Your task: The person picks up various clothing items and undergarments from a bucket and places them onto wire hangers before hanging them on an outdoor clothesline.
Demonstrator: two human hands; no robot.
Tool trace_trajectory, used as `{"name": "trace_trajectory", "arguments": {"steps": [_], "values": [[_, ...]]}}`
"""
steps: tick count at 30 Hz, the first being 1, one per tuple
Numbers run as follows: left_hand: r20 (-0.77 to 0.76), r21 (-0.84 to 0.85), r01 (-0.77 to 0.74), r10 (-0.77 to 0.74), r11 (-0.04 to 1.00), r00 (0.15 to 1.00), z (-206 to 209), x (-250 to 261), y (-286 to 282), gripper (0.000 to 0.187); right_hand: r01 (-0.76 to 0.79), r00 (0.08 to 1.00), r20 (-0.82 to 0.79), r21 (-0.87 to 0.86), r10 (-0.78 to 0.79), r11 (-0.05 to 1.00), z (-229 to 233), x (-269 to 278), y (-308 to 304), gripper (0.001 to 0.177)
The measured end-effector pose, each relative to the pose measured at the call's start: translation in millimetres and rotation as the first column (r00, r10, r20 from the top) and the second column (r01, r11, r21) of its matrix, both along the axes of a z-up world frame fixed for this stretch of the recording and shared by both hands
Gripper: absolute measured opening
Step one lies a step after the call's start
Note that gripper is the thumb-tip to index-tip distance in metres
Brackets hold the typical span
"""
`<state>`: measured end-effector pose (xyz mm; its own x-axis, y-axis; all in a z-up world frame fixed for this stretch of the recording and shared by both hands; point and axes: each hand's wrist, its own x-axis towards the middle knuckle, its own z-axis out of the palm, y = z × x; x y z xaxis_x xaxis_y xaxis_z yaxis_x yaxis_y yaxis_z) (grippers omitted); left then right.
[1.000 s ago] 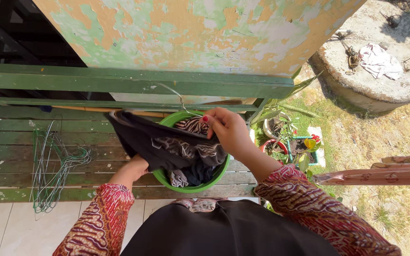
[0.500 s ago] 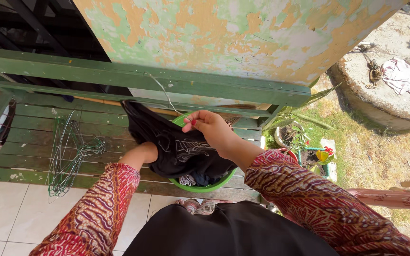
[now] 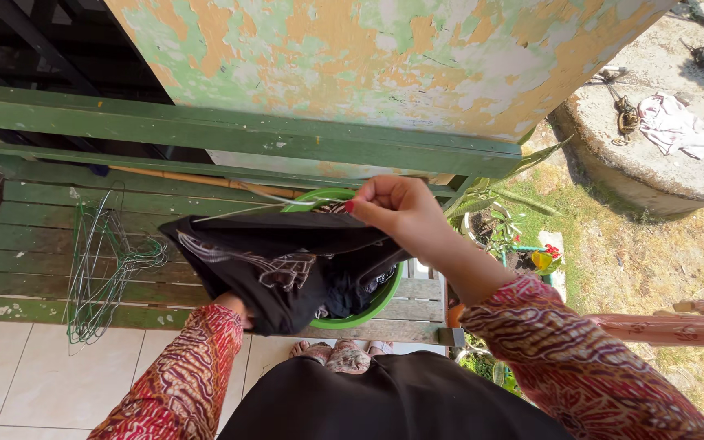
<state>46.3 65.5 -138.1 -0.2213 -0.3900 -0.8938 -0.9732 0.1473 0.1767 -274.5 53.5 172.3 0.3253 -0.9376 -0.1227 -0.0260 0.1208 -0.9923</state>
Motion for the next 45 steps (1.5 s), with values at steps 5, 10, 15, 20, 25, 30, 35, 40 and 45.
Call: {"name": "trace_trajectory", "arguments": {"steps": [5,10,15,20,25,30,35,40,45], "values": [[-0.328,-0.341,-0.453,0.348,0.824,0.878,-14,0,-24,0.032,0.032,0.992,-0.126,0.039,-0.026,0.999,4,-53,10,0.012],[0.075,-0.031,-0.132,0.134,0.991,0.988,-22,10,-9,0.03,0.142,0.989,-0.064,0.113,-0.136,0.983,-39,-66,22,0.016],[-0.04,-0.061,-0.253,0.251,0.966,0.967,-15,-22,-4,0.029,0.234,0.971,-0.077,0.145,-0.225,0.961,-71,-63,30,0.019],[-0.3,-0.462,-0.534,0.443,0.708,0.845,65,-63,-5,0.028,0.388,0.903,-0.232,0.081,-0.361,0.918,-107,-64,28,0.015],[-0.655,-0.563,-0.763,0.392,0.318,0.646,161,-80,2,0.036,0.443,0.883,-0.192,0.046,-0.428,0.895,-147,-50,40,0.034],[-0.967,-0.251,-0.801,-0.113,0.543,0.227,169,-124,32,0.049,0.301,0.952,-0.122,0.206,-0.28,0.931,-146,1,35,0.036],[-0.898,0.307,-0.829,0.431,0.468,-0.09,146,-128,48,0.05,0.26,0.965,-0.022,0.246,-0.262,0.934,-164,5,25,0.033],[-0.737,0.258,-0.918,0.676,0.302,0.015,137,-127,39,0.045,0.205,0.913,0.245,0.413,-0.325,0.887,-182,-5,24,0.03],[-0.418,0.813,-0.581,0.726,0.032,-0.546,115,-123,12,0.034,0.228,0.96,0.057,0.421,-0.276,0.878,-147,-3,29,0.037]]}}
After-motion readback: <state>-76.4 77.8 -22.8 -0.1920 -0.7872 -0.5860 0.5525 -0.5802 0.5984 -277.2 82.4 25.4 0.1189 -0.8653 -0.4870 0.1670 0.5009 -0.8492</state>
